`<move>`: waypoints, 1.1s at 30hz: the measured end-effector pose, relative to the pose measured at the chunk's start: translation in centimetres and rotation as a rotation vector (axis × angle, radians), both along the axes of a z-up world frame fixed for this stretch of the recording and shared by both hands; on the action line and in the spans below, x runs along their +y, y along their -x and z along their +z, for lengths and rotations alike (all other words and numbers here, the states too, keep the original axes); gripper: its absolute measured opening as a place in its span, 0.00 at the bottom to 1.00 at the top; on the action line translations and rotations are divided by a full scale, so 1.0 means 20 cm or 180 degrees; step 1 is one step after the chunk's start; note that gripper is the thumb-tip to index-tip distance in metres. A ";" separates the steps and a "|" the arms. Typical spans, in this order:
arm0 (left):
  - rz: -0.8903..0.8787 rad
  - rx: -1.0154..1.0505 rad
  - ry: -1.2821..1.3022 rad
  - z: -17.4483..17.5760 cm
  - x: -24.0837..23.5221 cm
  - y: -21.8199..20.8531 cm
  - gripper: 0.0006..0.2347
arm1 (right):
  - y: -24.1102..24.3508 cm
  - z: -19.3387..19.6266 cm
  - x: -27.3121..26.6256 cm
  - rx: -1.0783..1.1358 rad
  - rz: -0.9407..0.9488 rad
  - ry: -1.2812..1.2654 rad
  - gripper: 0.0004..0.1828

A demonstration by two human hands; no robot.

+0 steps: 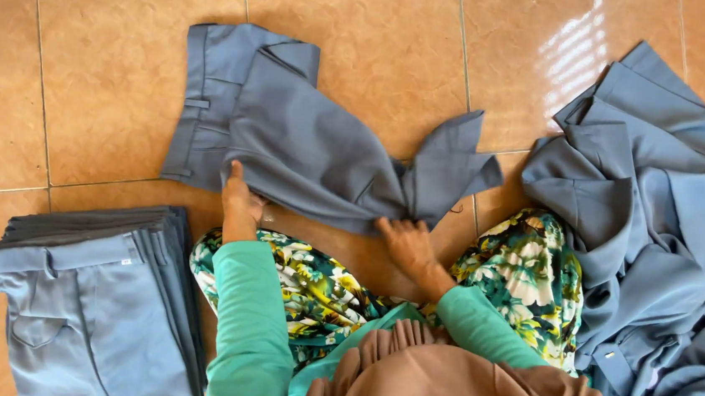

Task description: The person sits on a tiled floor and folds several pairs of gray trousers by hand. They smooth the fabric, fold the legs together, and then fold the trousers into neat rectangles, stacking them on the floor.

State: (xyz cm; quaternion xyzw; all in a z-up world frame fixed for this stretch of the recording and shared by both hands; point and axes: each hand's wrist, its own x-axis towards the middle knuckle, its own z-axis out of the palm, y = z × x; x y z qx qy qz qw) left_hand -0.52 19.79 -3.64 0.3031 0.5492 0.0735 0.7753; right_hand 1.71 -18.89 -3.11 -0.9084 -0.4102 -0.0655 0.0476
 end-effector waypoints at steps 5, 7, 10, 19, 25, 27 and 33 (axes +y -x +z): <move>-0.0867 -0.0664 0.0372 0.11 -0.21 -0.09 0.26 | -0.64 0.12 -0.28 -0.0765 -0.0856 0.0271 0.18; -0.0895 -0.0988 0.0438 0.21 -0.23 -0.17 0.25 | -0.83 0.15 -0.36 -0.0775 -0.0979 0.0141 0.25; -0.0485 -0.1249 0.0529 0.48 -0.16 -0.25 0.23 | -1.05 0.16 -0.46 -0.1141 -0.0807 0.0182 0.20; 0.0186 -0.2090 -0.0446 0.92 0.25 -0.28 0.22 | -0.98 1.22 -0.15 -0.1895 -0.0138 -0.1011 0.08; 0.1699 -0.1715 -0.0693 0.75 0.46 0.01 0.14 | -0.09 1.13 -0.07 0.0707 0.1451 -0.1899 0.11; 0.1604 -0.0820 -0.0696 0.76 0.42 0.08 0.11 | 0.10 1.12 -0.08 0.3355 0.0927 -0.1300 0.14; 0.0254 -0.0613 -0.0347 -0.06 0.68 0.20 0.24 | -0.45 0.71 -0.15 0.3406 0.0196 -0.1425 0.08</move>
